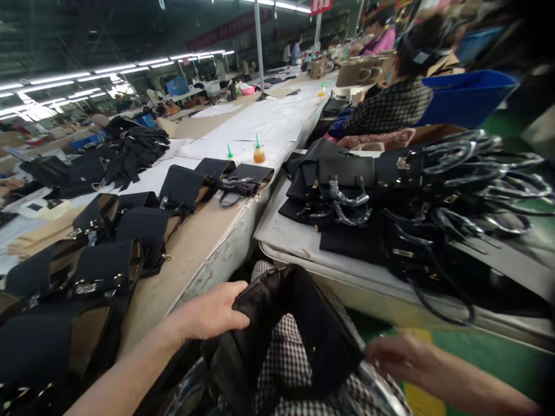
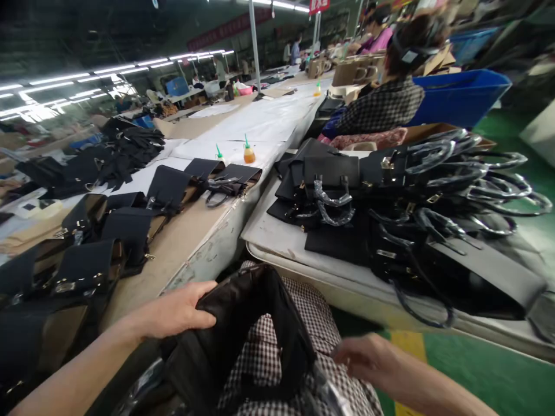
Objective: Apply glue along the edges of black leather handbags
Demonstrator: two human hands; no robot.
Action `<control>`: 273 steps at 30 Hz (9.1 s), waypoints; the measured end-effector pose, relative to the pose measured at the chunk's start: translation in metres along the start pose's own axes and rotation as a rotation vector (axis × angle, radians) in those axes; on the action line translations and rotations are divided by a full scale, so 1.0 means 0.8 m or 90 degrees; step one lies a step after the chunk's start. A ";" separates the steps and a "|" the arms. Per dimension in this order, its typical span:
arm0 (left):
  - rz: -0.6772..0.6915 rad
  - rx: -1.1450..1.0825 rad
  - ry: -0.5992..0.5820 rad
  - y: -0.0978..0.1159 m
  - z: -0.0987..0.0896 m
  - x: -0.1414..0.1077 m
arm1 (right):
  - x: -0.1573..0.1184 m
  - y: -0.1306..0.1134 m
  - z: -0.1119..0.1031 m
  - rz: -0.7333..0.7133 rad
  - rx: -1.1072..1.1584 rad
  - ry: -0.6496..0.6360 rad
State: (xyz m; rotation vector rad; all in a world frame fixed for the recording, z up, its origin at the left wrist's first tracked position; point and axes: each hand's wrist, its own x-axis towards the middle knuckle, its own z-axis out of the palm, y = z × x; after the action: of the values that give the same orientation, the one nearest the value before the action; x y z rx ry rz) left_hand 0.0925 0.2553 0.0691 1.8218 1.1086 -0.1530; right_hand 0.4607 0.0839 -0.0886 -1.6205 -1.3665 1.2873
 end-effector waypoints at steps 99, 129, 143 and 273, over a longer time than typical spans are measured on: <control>-0.133 -0.360 0.305 -0.073 0.089 -0.003 | 0.182 -0.134 0.115 -0.191 -0.115 -0.056; 0.090 0.026 0.085 -0.028 0.047 0.101 | 0.178 -0.127 0.099 -0.197 -0.074 -0.068; 0.050 -0.075 0.061 -0.029 0.057 0.100 | 0.160 -0.113 0.077 -0.170 -0.059 -0.010; 0.060 0.095 -0.148 0.011 0.010 0.092 | 0.133 -0.152 0.013 -0.124 -0.198 -0.408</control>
State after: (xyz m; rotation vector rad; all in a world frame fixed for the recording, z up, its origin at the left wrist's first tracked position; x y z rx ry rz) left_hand 0.1441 0.2931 0.0315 1.9283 0.8657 -0.3912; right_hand 0.4083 0.2155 -0.0094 -1.2544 -2.1414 1.6071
